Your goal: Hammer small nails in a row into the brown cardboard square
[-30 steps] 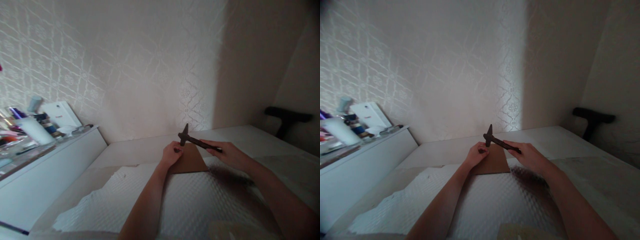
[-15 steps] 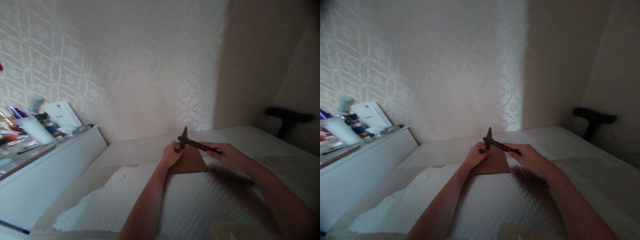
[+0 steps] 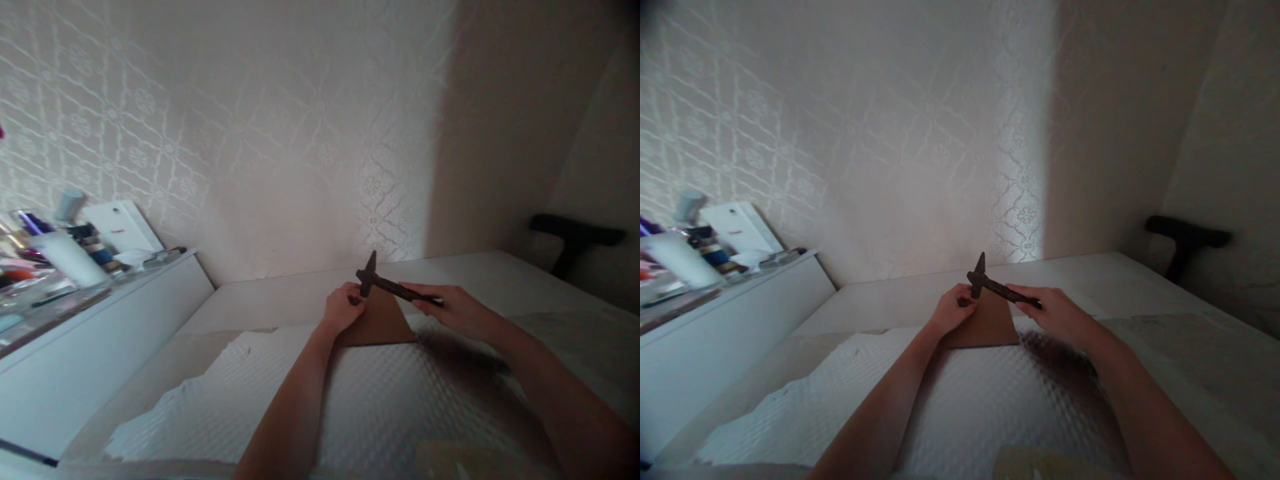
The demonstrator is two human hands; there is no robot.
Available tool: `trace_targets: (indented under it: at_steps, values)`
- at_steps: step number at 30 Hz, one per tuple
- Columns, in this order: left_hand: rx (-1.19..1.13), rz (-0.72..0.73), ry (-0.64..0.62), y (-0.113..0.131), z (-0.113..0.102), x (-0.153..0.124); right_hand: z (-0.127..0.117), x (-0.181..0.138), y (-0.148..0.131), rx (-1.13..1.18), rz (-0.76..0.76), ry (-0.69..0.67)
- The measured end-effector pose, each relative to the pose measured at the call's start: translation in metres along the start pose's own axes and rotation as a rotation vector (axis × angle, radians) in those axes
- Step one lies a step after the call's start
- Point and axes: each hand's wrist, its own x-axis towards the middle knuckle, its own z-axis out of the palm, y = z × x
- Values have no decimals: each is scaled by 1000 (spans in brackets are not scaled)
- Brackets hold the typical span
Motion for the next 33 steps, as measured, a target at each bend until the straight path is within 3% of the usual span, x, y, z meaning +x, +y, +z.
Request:
trace_targets:
  at_steps: [33]
  values:
    - [124, -59, -56, 8, -3, -2, -1, 1, -7, 53, 145, -24]
